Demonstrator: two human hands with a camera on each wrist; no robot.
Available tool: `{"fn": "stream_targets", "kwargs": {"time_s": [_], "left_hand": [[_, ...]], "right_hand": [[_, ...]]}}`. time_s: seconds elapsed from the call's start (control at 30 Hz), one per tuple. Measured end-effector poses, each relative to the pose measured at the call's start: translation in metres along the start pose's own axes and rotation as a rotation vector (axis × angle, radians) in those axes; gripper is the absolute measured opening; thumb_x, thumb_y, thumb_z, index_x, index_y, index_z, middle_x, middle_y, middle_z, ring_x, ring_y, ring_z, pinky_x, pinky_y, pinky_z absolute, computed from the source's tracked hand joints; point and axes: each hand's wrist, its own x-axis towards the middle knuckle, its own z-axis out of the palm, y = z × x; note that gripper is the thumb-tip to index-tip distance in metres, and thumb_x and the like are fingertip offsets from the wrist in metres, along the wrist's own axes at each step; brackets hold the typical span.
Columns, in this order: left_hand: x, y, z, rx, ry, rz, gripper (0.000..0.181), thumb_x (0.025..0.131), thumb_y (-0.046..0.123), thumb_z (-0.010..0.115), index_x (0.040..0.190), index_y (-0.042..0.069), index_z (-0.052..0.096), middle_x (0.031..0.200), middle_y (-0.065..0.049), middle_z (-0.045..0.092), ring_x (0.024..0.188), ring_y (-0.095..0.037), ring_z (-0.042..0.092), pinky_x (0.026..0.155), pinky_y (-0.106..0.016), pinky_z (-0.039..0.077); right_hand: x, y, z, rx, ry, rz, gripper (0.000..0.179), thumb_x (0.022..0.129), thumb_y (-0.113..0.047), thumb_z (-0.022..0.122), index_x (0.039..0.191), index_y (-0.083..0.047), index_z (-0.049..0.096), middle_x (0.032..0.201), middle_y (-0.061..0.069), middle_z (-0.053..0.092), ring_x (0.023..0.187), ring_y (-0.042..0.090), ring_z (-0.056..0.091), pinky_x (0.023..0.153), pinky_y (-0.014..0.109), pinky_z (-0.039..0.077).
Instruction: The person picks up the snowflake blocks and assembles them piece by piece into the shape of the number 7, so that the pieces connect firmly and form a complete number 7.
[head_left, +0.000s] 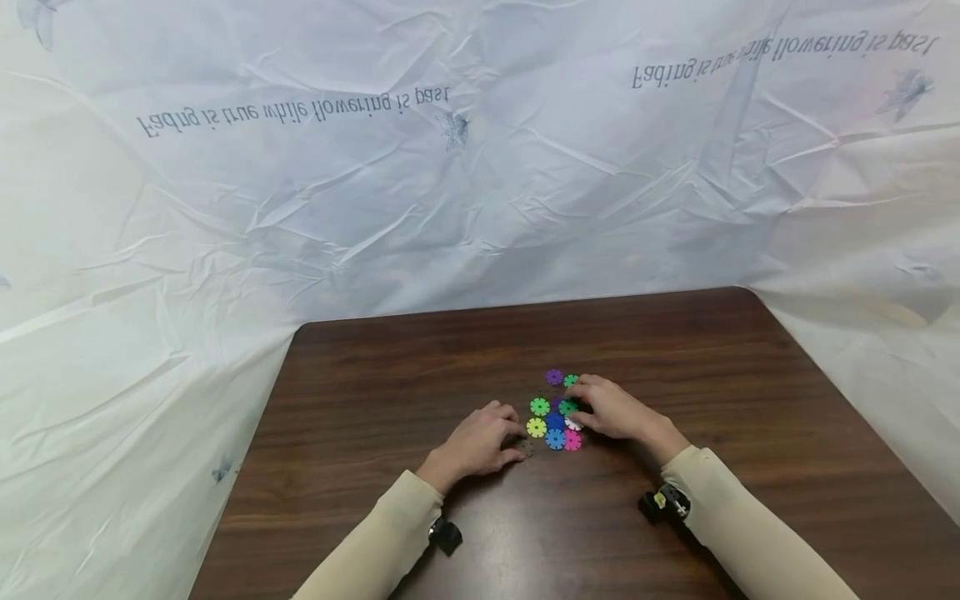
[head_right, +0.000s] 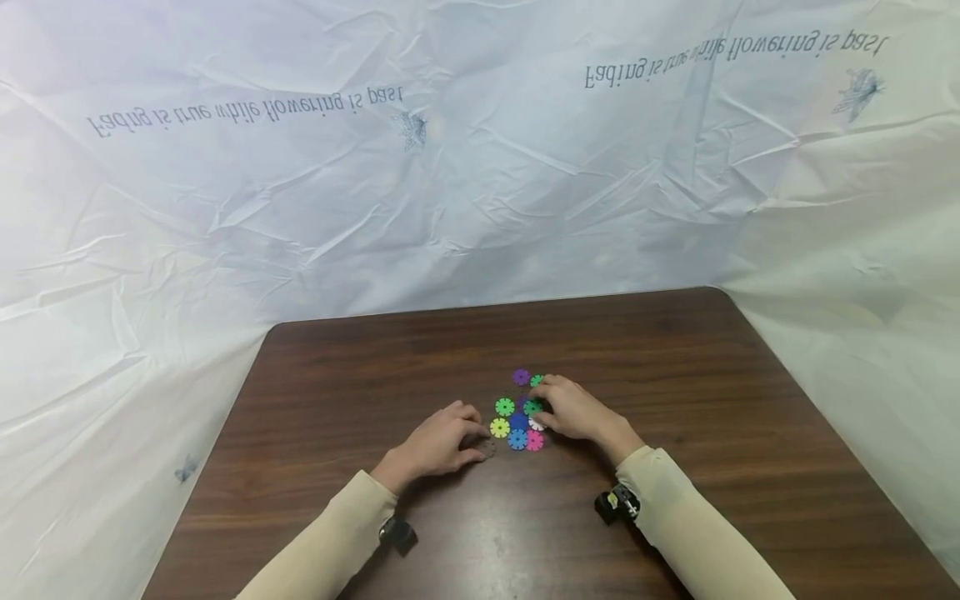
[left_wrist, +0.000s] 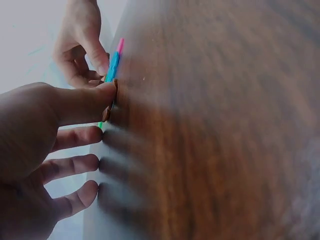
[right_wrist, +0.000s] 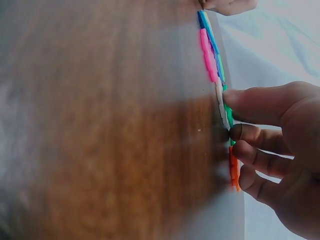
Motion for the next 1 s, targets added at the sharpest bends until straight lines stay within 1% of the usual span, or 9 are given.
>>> {"fn": "stream_targets", "kwargs": {"time_s": [0.13, 0.23, 0.33, 0.4, 0.57, 0.7, 0.77, 0.87, 1.0], "left_hand": [[0.0004, -0.0011, 0.0003, -0.037, -0.005, -0.003, 0.027, 0.087, 0.040, 0.072, 0.106, 0.021, 0.074, 0.105, 0.007, 0.064, 0.097, -0.011, 0.055, 0.086, -0.028, 0.048], [0.0007, -0.0018, -0.0005, -0.067, -0.005, -0.005, 0.025, 0.087, 0.037, 0.073, 0.105, 0.019, 0.073, 0.103, 0.007, 0.065, 0.096, -0.010, 0.056, 0.086, -0.026, 0.048], [0.0012, -0.0024, -0.0017, -0.088, -0.003, -0.005, 0.023, 0.087, 0.033, 0.074, 0.104, 0.017, 0.071, 0.101, 0.006, 0.066, 0.094, -0.009, 0.056, 0.084, -0.025, 0.049], [0.0022, -0.0026, -0.0023, -0.103, -0.004, -0.006, 0.021, 0.088, 0.029, 0.073, 0.104, 0.016, 0.070, 0.100, 0.005, 0.066, 0.094, -0.010, 0.057, 0.084, -0.025, 0.050], [0.0054, -0.0037, -0.0026, -0.170, -0.005, -0.012, 0.015, 0.090, 0.020, 0.071, 0.103, 0.017, 0.067, 0.099, 0.004, 0.069, 0.093, -0.010, 0.062, 0.085, -0.028, 0.051], [0.0050, -0.0067, -0.0006, -0.217, 0.020, -0.017, 0.013, 0.090, 0.016, 0.071, 0.101, 0.018, 0.067, 0.095, 0.006, 0.070, 0.086, -0.007, 0.063, 0.079, -0.025, 0.052], [0.0046, -0.0078, 0.0001, -0.231, 0.035, -0.011, 0.011, 0.090, 0.014, 0.070, 0.100, 0.018, 0.068, 0.095, 0.006, 0.070, 0.086, -0.006, 0.064, 0.078, -0.024, 0.053], [0.0042, -0.0085, 0.0009, -0.232, 0.045, -0.009, 0.010, 0.091, 0.013, 0.068, 0.099, 0.018, 0.071, 0.096, 0.006, 0.070, 0.089, -0.007, 0.065, 0.081, -0.025, 0.053], [0.0032, -0.0091, 0.0016, -0.215, 0.063, -0.019, 0.011, 0.092, 0.014, 0.066, 0.101, 0.015, 0.072, 0.098, 0.004, 0.071, 0.092, -0.009, 0.066, 0.088, -0.031, 0.052]], "right_hand": [[0.0008, -0.0005, 0.0004, 0.012, 0.017, -0.022, 0.018, 0.089, -0.013, 0.071, 0.105, -0.008, 0.069, 0.102, 0.005, 0.063, 0.092, 0.018, 0.061, 0.077, 0.038, 0.053], [0.0023, -0.0010, 0.0002, 0.029, 0.008, 0.002, 0.024, 0.089, -0.014, 0.071, 0.112, -0.006, 0.067, 0.105, 0.006, 0.063, 0.091, 0.017, 0.060, 0.075, 0.036, 0.053], [0.0043, -0.0011, 0.0000, 0.039, -0.016, 0.038, 0.033, 0.090, -0.014, 0.070, 0.120, -0.004, 0.065, 0.106, 0.007, 0.061, 0.085, 0.014, 0.058, 0.071, 0.032, 0.051], [0.0056, -0.0008, -0.0005, 0.042, -0.023, 0.050, 0.034, 0.090, -0.013, 0.069, 0.122, -0.003, 0.064, 0.105, 0.007, 0.059, 0.081, 0.012, 0.055, 0.068, 0.028, 0.049], [0.0082, 0.0003, -0.0015, 0.054, 0.000, 0.029, 0.033, 0.087, -0.010, 0.072, 0.118, -0.002, 0.067, 0.102, 0.008, 0.058, 0.075, 0.011, 0.053, 0.064, 0.025, 0.046], [0.0098, 0.0006, -0.0013, 0.072, 0.037, 0.012, 0.029, 0.085, -0.007, 0.073, 0.114, -0.005, 0.070, 0.101, 0.006, 0.058, 0.074, 0.011, 0.053, 0.062, 0.024, 0.046], [0.0097, 0.0006, -0.0019, 0.077, 0.062, 0.002, 0.025, 0.085, -0.006, 0.072, 0.110, -0.007, 0.072, 0.101, 0.004, 0.061, 0.075, 0.010, 0.055, 0.063, 0.024, 0.048], [0.0090, 0.0008, -0.0036, 0.092, 0.081, -0.009, 0.021, 0.087, -0.005, 0.070, 0.107, -0.010, 0.074, 0.101, 0.000, 0.066, 0.078, 0.008, 0.059, 0.066, 0.025, 0.051], [0.0081, 0.0018, -0.0048, 0.126, 0.088, -0.017, 0.020, 0.089, -0.006, 0.068, 0.107, -0.011, 0.075, 0.101, -0.001, 0.071, 0.080, 0.006, 0.062, 0.067, 0.025, 0.052]]}}
